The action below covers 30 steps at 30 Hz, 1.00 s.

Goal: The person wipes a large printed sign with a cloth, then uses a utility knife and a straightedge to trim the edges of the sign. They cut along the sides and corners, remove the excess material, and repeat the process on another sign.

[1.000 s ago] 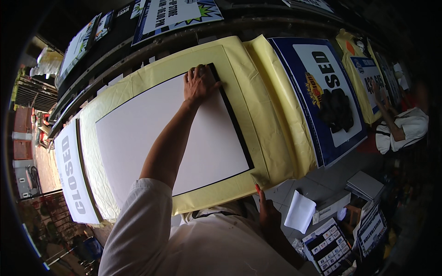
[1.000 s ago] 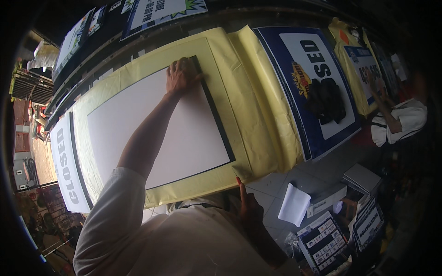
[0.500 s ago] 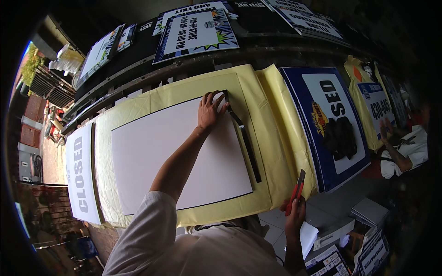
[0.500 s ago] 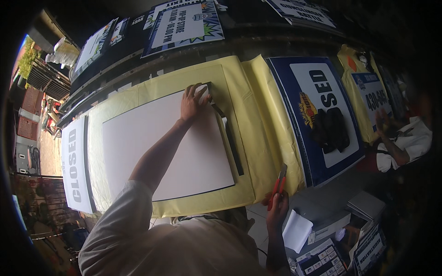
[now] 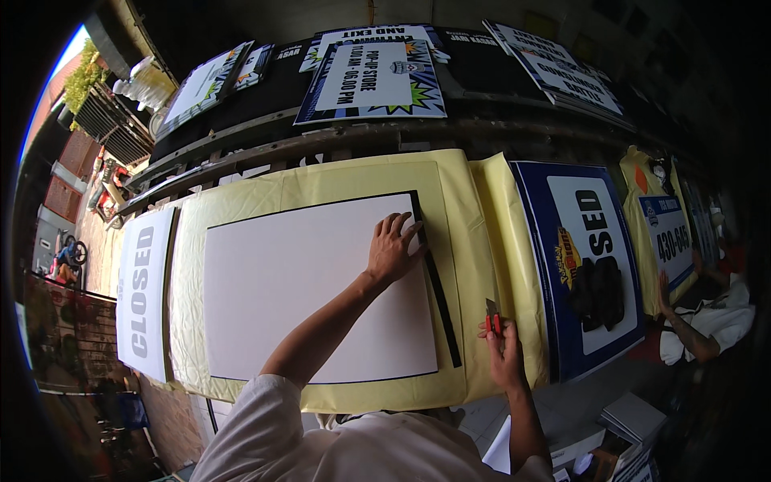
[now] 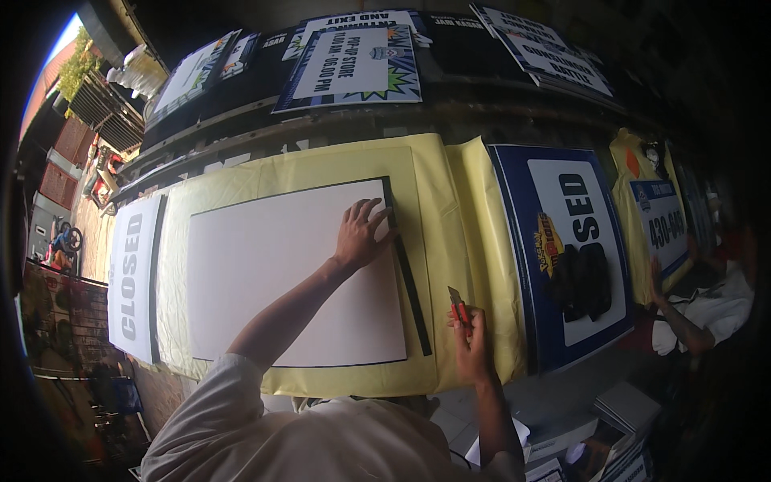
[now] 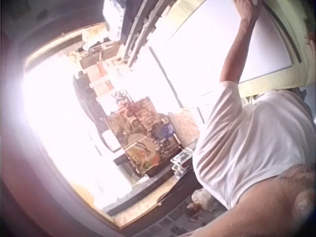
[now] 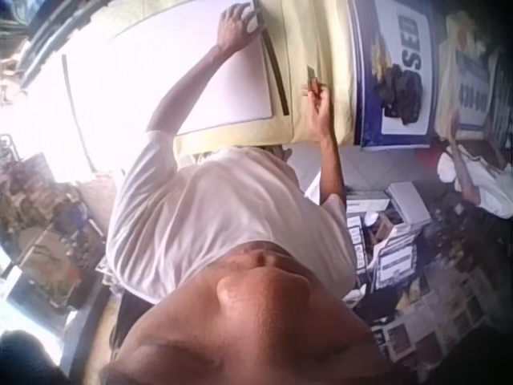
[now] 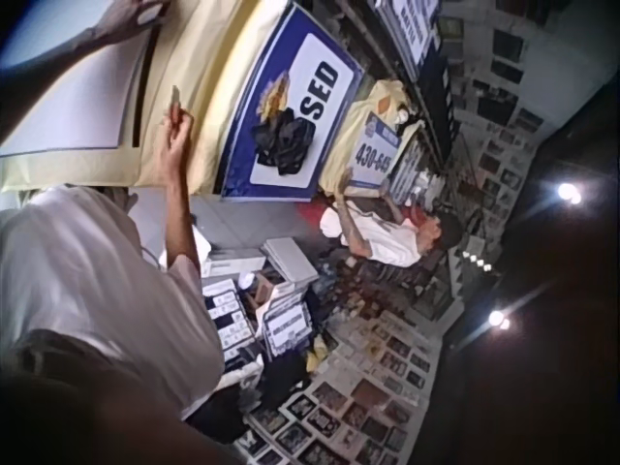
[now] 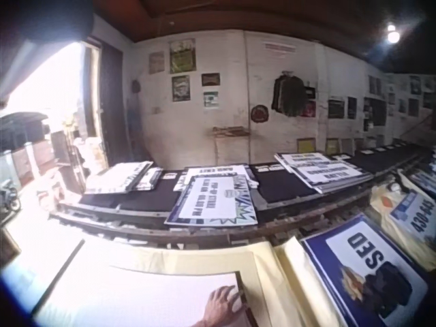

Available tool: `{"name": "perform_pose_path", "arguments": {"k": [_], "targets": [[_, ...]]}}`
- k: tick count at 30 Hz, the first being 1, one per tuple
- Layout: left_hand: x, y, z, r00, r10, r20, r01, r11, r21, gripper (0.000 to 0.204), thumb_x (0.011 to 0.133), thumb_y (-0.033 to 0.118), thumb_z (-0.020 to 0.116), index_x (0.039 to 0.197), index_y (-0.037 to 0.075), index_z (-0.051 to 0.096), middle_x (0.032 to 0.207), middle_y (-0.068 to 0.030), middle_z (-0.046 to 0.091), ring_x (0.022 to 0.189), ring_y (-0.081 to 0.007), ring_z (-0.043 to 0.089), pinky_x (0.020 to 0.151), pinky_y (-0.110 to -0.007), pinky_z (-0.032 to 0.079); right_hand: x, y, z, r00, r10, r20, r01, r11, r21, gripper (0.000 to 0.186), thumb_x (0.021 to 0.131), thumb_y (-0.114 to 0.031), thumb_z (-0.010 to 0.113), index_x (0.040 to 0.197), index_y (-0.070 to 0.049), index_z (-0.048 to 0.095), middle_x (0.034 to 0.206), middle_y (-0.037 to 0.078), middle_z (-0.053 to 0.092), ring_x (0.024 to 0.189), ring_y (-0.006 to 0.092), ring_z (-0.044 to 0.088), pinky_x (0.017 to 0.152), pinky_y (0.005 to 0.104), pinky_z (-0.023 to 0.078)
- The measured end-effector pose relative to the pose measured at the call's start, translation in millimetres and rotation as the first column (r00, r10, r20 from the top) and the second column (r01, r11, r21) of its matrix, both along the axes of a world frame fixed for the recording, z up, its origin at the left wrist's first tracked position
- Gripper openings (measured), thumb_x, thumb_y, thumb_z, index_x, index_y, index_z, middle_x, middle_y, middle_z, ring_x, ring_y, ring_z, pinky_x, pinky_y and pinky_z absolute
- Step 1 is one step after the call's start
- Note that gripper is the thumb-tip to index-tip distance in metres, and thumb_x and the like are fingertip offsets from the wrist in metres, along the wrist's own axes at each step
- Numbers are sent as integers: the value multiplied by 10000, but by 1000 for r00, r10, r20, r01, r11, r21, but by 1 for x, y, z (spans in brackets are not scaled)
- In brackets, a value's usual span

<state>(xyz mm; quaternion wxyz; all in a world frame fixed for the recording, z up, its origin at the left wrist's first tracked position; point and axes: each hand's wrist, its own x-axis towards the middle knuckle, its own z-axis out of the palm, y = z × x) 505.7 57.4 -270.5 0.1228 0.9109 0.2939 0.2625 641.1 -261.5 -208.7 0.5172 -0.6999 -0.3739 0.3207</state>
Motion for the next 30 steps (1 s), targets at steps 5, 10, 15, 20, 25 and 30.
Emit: {"name": "perform_pose_path", "arguments": {"k": [5,10,15,20,25,30], "targets": [[4,-30,11,983,72,-167,-96,986,-136,614,917,549,698,1389,157,663,1645,-239,312,1548,-456,211,1252,-627,172,71,114,28,906,265,330,-242,964,-111,152,1019,-96,608,1148,-18,632,1115,161,719,995,288,719,940,403,532],[7,-43,10,985,104,-139,-125,980,-155,594,911,565,701,1344,158,700,1643,-236,320,1551,-451,218,1258,-640,154,123,230,42,333,455,826,-419,856,-302,183,962,-263,714,1024,-93,686,1022,49,686,1065,261,666,1119,547,418],[4,-46,5,989,76,-128,-95,984,-149,608,895,535,722,1368,155,679,1622,-239,356,1550,-454,231,1259,-643,153,146,313,19,144,398,906,-574,779,-251,96,935,-166,707,1018,-116,707,930,36,660,1040,236,663,1202,563,361],[1,-48,7,989,65,-134,-83,988,-133,614,895,530,735,1370,147,665,1598,-241,385,1540,-459,250,1242,-668,184,148,351,8,-114,390,914,-620,691,-372,151,880,-52,643,970,-142,724,909,26,633,1016,203,663,1238,616,306],[1,-46,7,992,54,-118,-70,988,-137,615,901,540,730,1367,144,660,1586,-254,389,1531,-472,262,1232,-683,197,148,380,3,-220,340,914,-633,663,-399,172,870,-24,621,921,-160,712,888,11,610,1009,190,660,1254,646,269],[0,-46,11,993,50,-106,-66,986,-152,602,909,531,722,1361,138,666,1592,-262,376,1528,-479,265,1224,-693,202,144,396,4,-273,270,923,-671,634,-384,117,871,-51,634,859,-160,678,858,8,589,1016,185,658,1253,644,273]]}}
